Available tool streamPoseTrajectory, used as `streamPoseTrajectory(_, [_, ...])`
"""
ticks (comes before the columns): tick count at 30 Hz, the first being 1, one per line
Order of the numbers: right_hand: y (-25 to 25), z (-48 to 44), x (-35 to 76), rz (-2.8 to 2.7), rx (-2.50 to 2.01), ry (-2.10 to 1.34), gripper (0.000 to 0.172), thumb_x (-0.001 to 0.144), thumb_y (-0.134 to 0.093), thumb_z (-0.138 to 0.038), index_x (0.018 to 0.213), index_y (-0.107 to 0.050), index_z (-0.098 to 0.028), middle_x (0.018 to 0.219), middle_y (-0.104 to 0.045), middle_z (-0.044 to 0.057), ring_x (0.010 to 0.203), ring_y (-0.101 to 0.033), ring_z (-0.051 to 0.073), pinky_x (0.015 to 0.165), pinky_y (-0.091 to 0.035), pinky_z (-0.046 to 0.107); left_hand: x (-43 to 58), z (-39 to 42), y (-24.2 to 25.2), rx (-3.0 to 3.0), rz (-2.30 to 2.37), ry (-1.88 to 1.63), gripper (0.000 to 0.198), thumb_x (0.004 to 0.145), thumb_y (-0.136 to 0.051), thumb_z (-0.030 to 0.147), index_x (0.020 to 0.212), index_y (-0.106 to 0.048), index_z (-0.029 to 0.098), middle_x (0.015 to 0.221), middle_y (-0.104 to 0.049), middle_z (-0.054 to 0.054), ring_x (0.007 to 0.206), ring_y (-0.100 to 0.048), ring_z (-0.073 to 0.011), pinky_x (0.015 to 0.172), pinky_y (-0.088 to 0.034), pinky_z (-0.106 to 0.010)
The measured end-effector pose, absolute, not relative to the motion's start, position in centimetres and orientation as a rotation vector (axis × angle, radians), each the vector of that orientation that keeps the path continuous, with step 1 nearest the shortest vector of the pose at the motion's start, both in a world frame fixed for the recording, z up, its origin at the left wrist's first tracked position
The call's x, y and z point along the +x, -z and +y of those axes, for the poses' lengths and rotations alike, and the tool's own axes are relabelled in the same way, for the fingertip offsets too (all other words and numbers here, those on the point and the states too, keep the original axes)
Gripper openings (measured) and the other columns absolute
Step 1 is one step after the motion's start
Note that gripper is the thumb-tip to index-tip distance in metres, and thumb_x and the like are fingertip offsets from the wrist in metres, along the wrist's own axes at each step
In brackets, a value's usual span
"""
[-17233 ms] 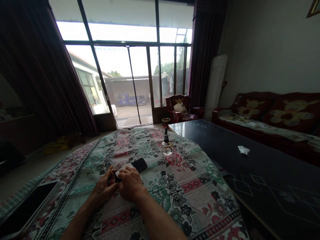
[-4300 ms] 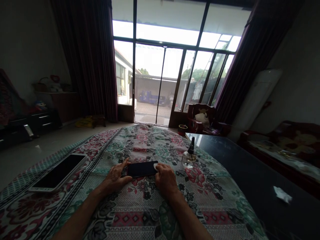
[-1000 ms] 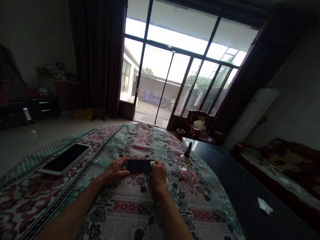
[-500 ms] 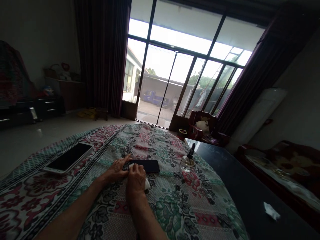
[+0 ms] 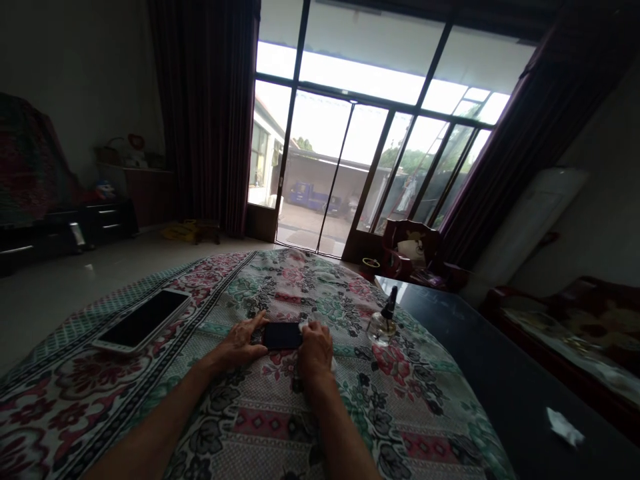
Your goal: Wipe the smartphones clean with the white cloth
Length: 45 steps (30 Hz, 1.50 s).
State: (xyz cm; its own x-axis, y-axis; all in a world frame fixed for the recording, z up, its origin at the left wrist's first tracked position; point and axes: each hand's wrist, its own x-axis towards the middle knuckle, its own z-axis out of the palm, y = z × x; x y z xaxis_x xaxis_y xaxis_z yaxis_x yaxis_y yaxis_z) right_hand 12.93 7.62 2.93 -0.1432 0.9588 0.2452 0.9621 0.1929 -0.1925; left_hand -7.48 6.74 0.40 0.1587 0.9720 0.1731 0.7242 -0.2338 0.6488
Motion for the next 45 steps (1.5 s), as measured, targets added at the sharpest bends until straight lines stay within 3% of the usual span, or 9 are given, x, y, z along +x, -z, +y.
streamPoseTrajectory(6, [-3.4, 9.3, 13.4, -2.136, -1.928, 0.082, 0.033, 0.086, -0.045, -0.007, 0.094, -0.073, -0.022, 0.110, -0.066, 0.007, 0.099, -0.053, 0.022, 0.080, -0.034, 0.027, -7.3, 6.5, -0.9, 2.007, 1.614, -0.797, 0.081, 0.071, -0.065, 0.027, 0.147, -0.037, 0.020, 0.141, -0.056, -0.008, 0.133, -0.044, -0.0290, 0.113, -0.027, -0.041])
streamPoseTrajectory(11, [-3.1, 8.4, 8.3, -2.278, -1.782, 0.043, 0.025, 0.086, -0.054, -0.016, 0.102, -0.071, -0.023, 0.114, -0.064, 0.008, 0.103, -0.052, 0.023, 0.082, -0.035, 0.029, -7.3, 6.7, -0.6, 2.024, 1.627, -0.780, 0.081, 0.071, -0.064, 0.028, 0.147, -0.037, 0.018, 0.141, -0.056, -0.010, 0.133, -0.044, -0.0287, 0.113, -0.028, -0.040])
streamPoseTrajectory(17, [-2.9, 7.2, 5.3, -2.414, -1.583, -0.053, 0.032, 0.094, -0.046, -0.022, 0.119, -0.066, -0.027, 0.118, -0.062, 0.008, 0.109, -0.048, 0.024, 0.087, -0.034, 0.031, -7.4, 6.9, -0.2, 2.042, 1.655, -0.760, 0.078, 0.077, -0.058, 0.030, 0.148, -0.033, 0.011, 0.143, -0.052, -0.017, 0.135, -0.043, -0.0285, 0.113, -0.028, -0.039])
streamPoseTrajectory(21, [-3.3, 8.4, 7.6, -2.530, -1.375, -0.076, 0.026, 0.090, -0.053, -0.025, 0.111, -0.069, -0.027, 0.113, -0.064, 0.004, 0.103, -0.050, 0.022, 0.086, -0.034, 0.029, -7.6, 7.1, -0.6, 2.055, 1.641, -0.738, 0.084, 0.073, -0.063, 0.032, 0.148, -0.033, 0.011, 0.139, -0.056, -0.016, 0.131, -0.046, -0.0322, 0.111, -0.031, -0.043])
streamPoseTrajectory(29, [-2.8, 10.1, 10.6, -2.422, -1.457, 0.005, 0.034, 0.089, -0.045, -0.011, 0.108, -0.070, -0.022, 0.110, -0.065, 0.006, 0.102, -0.050, 0.022, 0.089, -0.035, 0.028, -8.6, 8.0, -0.9, 2.158, 1.524, -0.760, 0.092, 0.065, -0.076, 0.032, 0.147, -0.037, 0.020, 0.133, -0.061, -0.007, 0.125, -0.050, -0.0312, 0.111, -0.032, -0.043])
streamPoseTrajectory(35, [-1.9, 8.5, 8.4, -2.442, -1.295, -0.090, 0.031, 0.086, -0.058, -0.023, 0.115, -0.067, -0.024, 0.115, -0.063, 0.007, 0.104, -0.049, 0.023, 0.092, -0.037, 0.031, -8.7, 8.3, -0.1, 2.184, 1.558, -0.806, 0.089, 0.066, -0.074, 0.036, 0.146, -0.037, 0.021, 0.132, -0.062, -0.008, 0.124, -0.051, -0.0295, 0.110, -0.033, -0.043])
streamPoseTrajectory(41, [-2.0, 7.3, 7.4, -2.516, -1.079, -0.134, 0.020, 0.088, -0.052, -0.017, 0.093, -0.071, -0.022, 0.117, -0.063, 0.005, 0.100, -0.050, 0.020, 0.091, -0.038, 0.029, -8.7, 8.5, -0.1, 2.210, 1.515, -0.791, 0.082, 0.068, -0.068, 0.027, 0.145, -0.040, 0.016, 0.131, -0.063, -0.011, 0.124, -0.052, -0.0310, 0.110, -0.034, -0.045])
streamPoseTrajectory(45, [-2.1, 7.4, 8.0, -2.504, -1.052, -0.145, 0.022, 0.088, -0.051, -0.017, 0.093, -0.071, -0.022, 0.117, -0.064, 0.004, 0.100, -0.052, 0.019, 0.092, -0.038, 0.028, -8.8, 8.5, -0.1, 2.236, 1.487, -0.813, 0.080, 0.071, -0.067, 0.032, 0.145, -0.040, 0.019, 0.130, -0.063, -0.009, 0.123, -0.054, -0.0296, 0.108, -0.036, -0.044])
